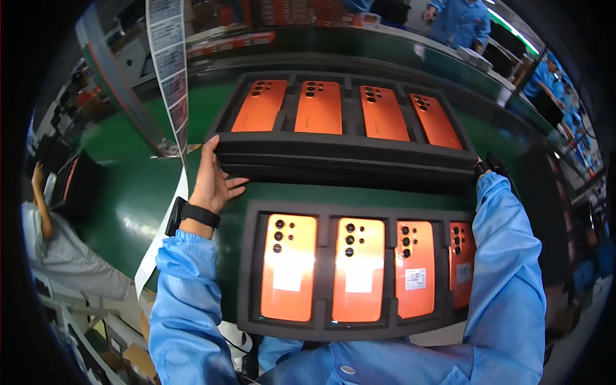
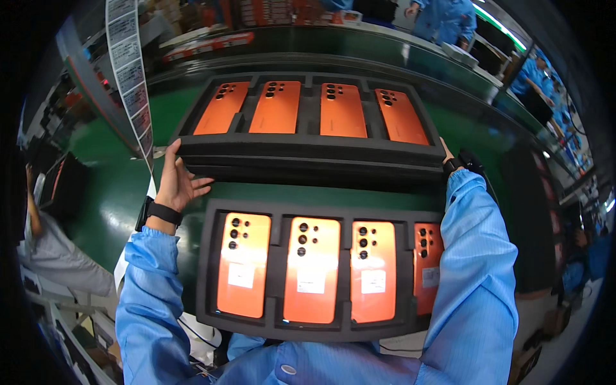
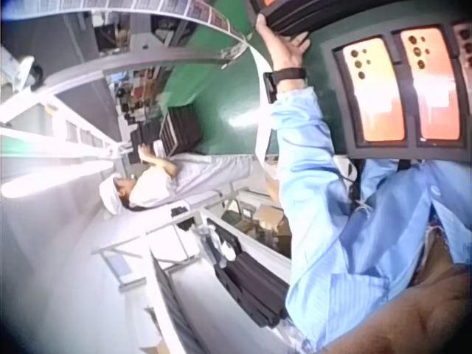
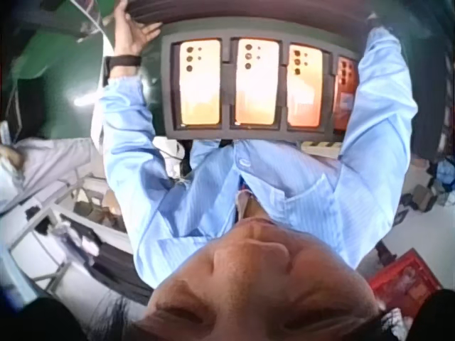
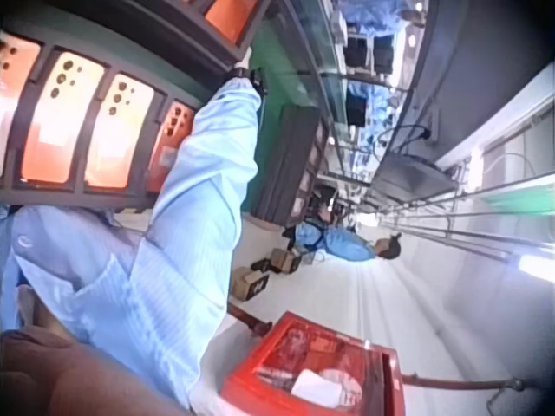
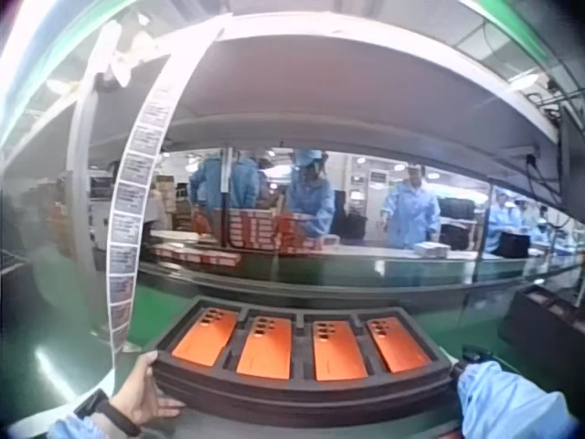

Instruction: The recorder is applying regulatory stickers to the back of mobile phones on an assembly line.

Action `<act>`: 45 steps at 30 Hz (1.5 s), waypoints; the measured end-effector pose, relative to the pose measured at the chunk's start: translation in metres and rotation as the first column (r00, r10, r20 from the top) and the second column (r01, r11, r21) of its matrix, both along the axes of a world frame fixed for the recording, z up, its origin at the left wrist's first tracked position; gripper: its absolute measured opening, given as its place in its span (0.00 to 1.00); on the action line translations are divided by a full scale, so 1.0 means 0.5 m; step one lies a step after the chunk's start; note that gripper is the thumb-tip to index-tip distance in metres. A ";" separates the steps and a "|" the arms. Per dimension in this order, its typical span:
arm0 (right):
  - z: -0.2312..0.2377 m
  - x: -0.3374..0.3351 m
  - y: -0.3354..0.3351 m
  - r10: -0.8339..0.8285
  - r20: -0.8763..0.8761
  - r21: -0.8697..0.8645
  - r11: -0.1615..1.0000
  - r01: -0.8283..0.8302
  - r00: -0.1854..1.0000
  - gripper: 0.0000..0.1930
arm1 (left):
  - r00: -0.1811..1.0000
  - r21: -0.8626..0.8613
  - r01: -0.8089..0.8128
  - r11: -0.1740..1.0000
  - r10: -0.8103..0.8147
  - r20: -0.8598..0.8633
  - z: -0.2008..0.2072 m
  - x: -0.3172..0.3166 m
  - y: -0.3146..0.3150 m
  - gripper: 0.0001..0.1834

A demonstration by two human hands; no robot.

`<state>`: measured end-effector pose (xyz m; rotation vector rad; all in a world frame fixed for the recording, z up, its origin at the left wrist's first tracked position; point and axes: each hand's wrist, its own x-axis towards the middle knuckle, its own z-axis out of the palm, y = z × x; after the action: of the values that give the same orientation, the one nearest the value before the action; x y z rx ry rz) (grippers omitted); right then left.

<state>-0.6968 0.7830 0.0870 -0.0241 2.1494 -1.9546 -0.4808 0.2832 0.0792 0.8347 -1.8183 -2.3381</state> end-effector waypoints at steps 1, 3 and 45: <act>0.005 0.017 0.025 -0.018 0.011 0.002 1.000 0.018 1.000 0.12 | 1.000 0.005 0.029 1.000 -0.029 0.001 0.000 -0.002 0.017 0.50; 0.007 0.049 0.061 -0.049 0.034 0.009 0.999 0.049 0.998 0.13 | 0.996 0.015 0.079 0.997 -0.078 -0.049 -0.006 0.002 0.048 0.51; -0.076 0.464 0.142 -0.011 -0.042 -0.139 0.990 0.005 0.999 0.35 | 0.936 0.080 0.221 0.972 -0.188 -0.297 -0.048 0.147 0.145 0.34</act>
<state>-0.4647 0.8541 0.0491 -0.0826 2.0381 -2.1228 -0.4074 0.3555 0.0550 0.2982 -1.7374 -2.5445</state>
